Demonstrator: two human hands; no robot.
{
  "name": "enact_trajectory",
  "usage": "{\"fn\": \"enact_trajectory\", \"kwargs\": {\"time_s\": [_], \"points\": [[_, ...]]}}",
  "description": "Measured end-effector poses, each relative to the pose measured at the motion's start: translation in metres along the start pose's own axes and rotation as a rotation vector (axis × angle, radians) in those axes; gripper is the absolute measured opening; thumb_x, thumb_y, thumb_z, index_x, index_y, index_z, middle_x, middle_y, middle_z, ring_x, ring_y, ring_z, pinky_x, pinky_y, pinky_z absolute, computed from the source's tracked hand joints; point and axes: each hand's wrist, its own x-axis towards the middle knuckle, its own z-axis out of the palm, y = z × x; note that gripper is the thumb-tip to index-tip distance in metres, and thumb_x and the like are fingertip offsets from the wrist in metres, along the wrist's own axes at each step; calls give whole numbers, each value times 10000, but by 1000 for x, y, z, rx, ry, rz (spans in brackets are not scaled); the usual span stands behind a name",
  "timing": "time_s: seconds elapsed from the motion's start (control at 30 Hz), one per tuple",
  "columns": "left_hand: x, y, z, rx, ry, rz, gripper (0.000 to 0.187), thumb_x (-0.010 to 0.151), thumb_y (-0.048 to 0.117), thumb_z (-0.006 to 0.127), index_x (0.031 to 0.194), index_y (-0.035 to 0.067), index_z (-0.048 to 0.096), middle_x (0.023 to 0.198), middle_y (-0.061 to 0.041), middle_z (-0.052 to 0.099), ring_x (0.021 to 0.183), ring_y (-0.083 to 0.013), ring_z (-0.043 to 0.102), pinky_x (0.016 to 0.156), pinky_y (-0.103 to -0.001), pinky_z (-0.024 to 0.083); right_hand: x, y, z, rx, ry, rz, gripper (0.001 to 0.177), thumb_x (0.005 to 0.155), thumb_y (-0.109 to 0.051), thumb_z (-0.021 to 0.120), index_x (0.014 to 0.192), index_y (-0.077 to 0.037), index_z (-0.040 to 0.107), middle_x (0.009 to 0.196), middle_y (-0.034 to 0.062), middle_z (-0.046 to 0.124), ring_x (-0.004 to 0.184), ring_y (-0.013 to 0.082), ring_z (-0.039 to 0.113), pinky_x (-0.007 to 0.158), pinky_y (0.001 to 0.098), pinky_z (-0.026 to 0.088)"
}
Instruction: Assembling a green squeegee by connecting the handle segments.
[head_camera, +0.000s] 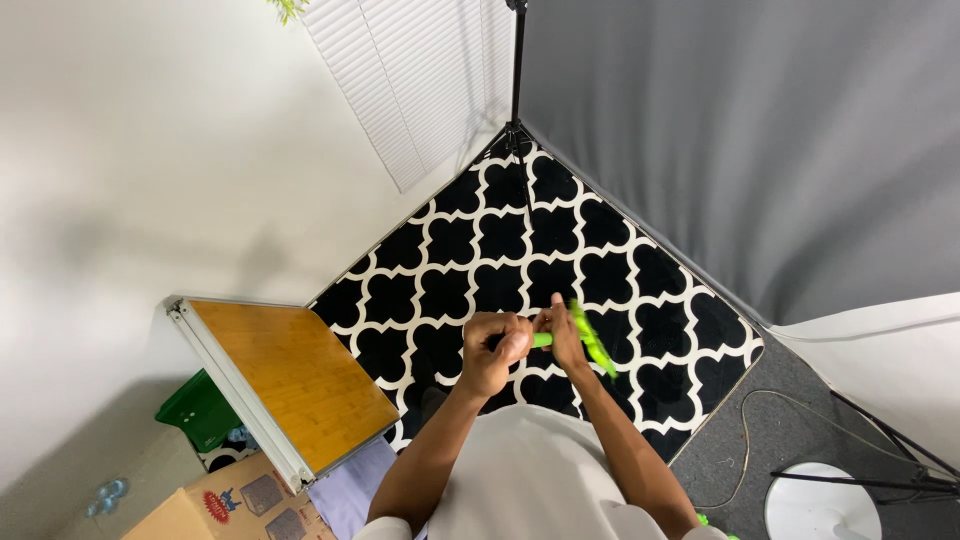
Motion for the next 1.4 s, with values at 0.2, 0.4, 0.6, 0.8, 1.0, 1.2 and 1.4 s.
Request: {"fn": "enact_trajectory", "kwargs": {"time_s": [0.2,0.4,0.6,0.8,1.0,1.2,1.4], "points": [[-1,-59,19,-60,53,-97,532,1073,245,487,581,76,377,509,6,401,451,-91,370,455,-268,311,-20,36,-50,-116,398,-79,787,1073,-563,247,750,29,651,594,70,546,548,166,482,554,326,399],[-14,-118,18,-75,44,-230,554,1097,295,484,603,74,367,526,1,404,481,-89,367,477,-271,302,-7,106,-53,-119,539,-106,808,1081,-551,219,786,35,690,718,79,608,693,186,493,696,352,407],[1,-80,-20,-14,18,-241,557,1107,297,441,601,86,344,518,23,373,473,-73,337,469,-267,283,7,74,0,-52,367,-89,810,1073,-582,198,852,16,698,828,130,666,824,249,561,845,378,431],[26,-6,-40,206,6,-176,523,1087,280,470,626,53,373,550,22,408,496,-75,350,474,-278,278,36,48,54,-17,178,-89,738,1026,-633,289,1086,-11,681,1121,142,652,1049,216,561,1018,368,380],[24,3,-29,181,-116,-13,414,1008,208,632,657,54,476,582,8,501,513,-83,440,507,-254,363,50,76,40,-264,98,-56,674,1055,-603,338,986,2,628,917,149,632,879,260,598,839,423,504],[46,4,-7,-41,-262,2,345,868,126,794,692,65,505,641,-19,596,554,-115,559,559,-249,447,5,21,-1,-554,202,-241,695,1047,-560,251,805,-32,632,698,73,642,682,243,602,745,406,520],[33,-87,-1,-19,-313,-342,335,996,123,700,723,37,526,679,-7,570,649,-88,546,794,-288,522,-6,20,-47,-38,245,-117,877,1088,-595,157,797,37,691,678,126,671,693,235,634,784,350,521]]}}
